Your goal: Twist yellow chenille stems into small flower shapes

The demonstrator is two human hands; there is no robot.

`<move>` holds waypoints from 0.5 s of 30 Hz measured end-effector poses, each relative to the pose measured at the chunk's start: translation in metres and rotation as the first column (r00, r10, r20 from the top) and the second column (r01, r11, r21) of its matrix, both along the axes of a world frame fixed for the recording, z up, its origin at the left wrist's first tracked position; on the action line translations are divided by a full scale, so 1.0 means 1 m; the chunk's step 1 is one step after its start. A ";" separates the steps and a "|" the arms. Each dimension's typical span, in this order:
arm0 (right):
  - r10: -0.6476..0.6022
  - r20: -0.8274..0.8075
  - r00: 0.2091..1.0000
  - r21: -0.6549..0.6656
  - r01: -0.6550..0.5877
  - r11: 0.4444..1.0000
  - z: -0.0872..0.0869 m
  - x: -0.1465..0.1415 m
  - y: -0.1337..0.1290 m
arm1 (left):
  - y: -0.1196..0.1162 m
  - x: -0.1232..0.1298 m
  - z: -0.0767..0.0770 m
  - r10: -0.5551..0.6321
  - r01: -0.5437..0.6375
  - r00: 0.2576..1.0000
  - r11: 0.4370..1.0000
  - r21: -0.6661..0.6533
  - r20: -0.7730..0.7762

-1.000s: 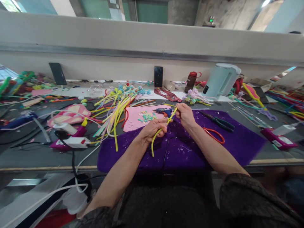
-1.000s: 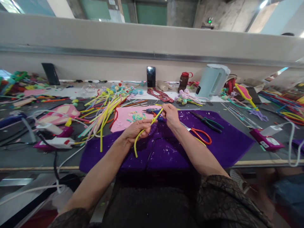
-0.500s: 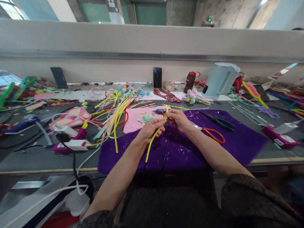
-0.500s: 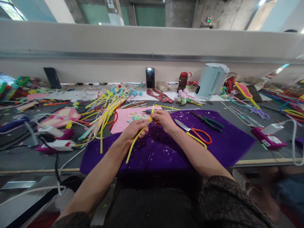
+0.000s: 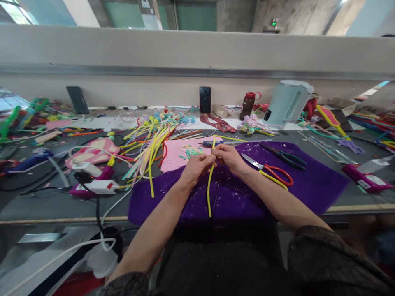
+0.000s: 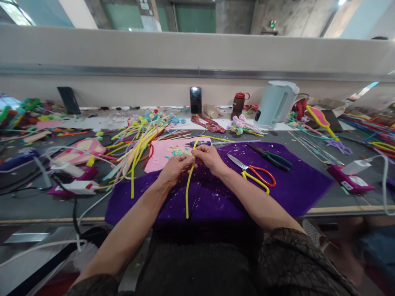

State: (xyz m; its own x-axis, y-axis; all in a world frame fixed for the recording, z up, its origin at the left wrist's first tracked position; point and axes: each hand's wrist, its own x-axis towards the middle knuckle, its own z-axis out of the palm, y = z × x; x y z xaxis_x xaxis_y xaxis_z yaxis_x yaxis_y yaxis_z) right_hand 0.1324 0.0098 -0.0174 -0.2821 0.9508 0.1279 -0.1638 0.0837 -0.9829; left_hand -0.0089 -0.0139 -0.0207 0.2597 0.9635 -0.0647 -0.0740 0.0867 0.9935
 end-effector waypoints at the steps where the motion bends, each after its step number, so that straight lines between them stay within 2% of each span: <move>1: -0.001 -0.002 1.000 0.000 0.001 1.000 0.000 -0.002 -0.001 | -0.001 0.000 0.001 0.017 -0.016 1.000 1.000 0.020 -0.016; 4: 0.024 -0.004 1.000 -0.039 -0.024 0.999 0.000 -0.002 -0.002 | -0.003 0.001 0.003 0.047 -0.043 0.997 0.997 0.060 -0.064; 8: 0.051 0.010 0.999 -0.071 -0.050 0.996 0.001 0.002 0.000 | -0.004 0.001 0.006 0.040 -0.022 0.989 0.992 0.122 -0.144; 11: 0.035 0.037 0.999 -0.036 -0.034 0.999 0.002 0.002 -0.002 | -0.004 0.000 0.006 0.037 -0.007 0.982 0.987 0.163 -0.185; 15: -0.005 0.052 0.999 0.034 0.003 0.999 0.002 -0.002 -0.005 | -0.004 -0.001 0.004 0.098 -0.062 0.974 0.982 0.176 -0.206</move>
